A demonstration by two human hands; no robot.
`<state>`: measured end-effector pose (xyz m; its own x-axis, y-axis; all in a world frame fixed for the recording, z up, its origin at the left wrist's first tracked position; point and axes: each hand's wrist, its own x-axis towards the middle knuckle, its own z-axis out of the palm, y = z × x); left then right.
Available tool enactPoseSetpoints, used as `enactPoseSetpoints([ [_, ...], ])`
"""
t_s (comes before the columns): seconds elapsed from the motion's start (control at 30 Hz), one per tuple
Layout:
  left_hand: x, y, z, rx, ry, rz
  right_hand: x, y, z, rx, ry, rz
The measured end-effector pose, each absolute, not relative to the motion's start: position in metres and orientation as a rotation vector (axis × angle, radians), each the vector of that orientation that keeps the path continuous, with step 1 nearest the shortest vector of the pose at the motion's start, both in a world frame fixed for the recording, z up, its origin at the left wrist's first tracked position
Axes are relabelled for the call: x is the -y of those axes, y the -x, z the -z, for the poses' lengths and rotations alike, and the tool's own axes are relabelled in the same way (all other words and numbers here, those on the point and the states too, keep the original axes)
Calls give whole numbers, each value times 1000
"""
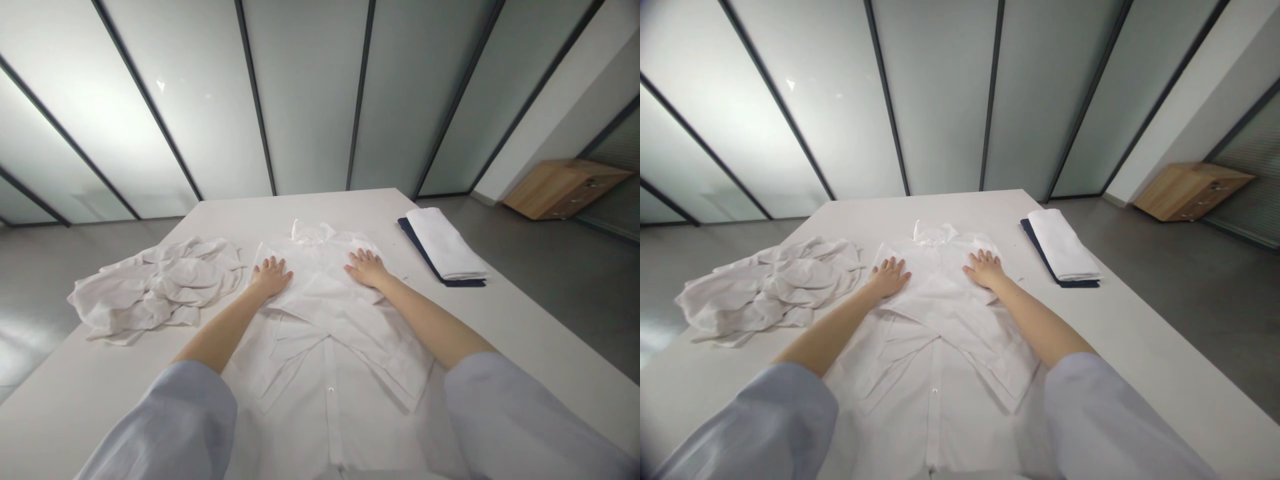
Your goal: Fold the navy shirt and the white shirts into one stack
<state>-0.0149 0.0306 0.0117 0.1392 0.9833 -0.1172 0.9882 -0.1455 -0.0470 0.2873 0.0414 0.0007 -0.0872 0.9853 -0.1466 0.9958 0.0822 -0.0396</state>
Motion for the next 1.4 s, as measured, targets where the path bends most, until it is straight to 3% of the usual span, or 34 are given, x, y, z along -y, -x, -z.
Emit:
enactPoseSetpoints([
  [0.27,-32,11,-36,-1898,-2306,297,-13,-298,-28,-2251,-1923,189],
  [0.43,-83,-4,-42,-1855,-2160,-145,-59,-297,-50,-2301,-2097,170],
  [0.57,-122,-23,-25,-1883,-1740,-418,-103,-282,-38,-2346,-2281,278],
  [1.0,-141,-25,-10,-1840,-1836,-428,-140,-272,-13,-2293,-2340,590],
  [1.3,-139,-17,-5,-1595,-1485,-952,-144,-276,-9,-2341,-2811,1432],
  [1.4,-142,-15,-7,-1548,-1362,-1021,-145,-273,-10,-2214,-2943,1503],
])
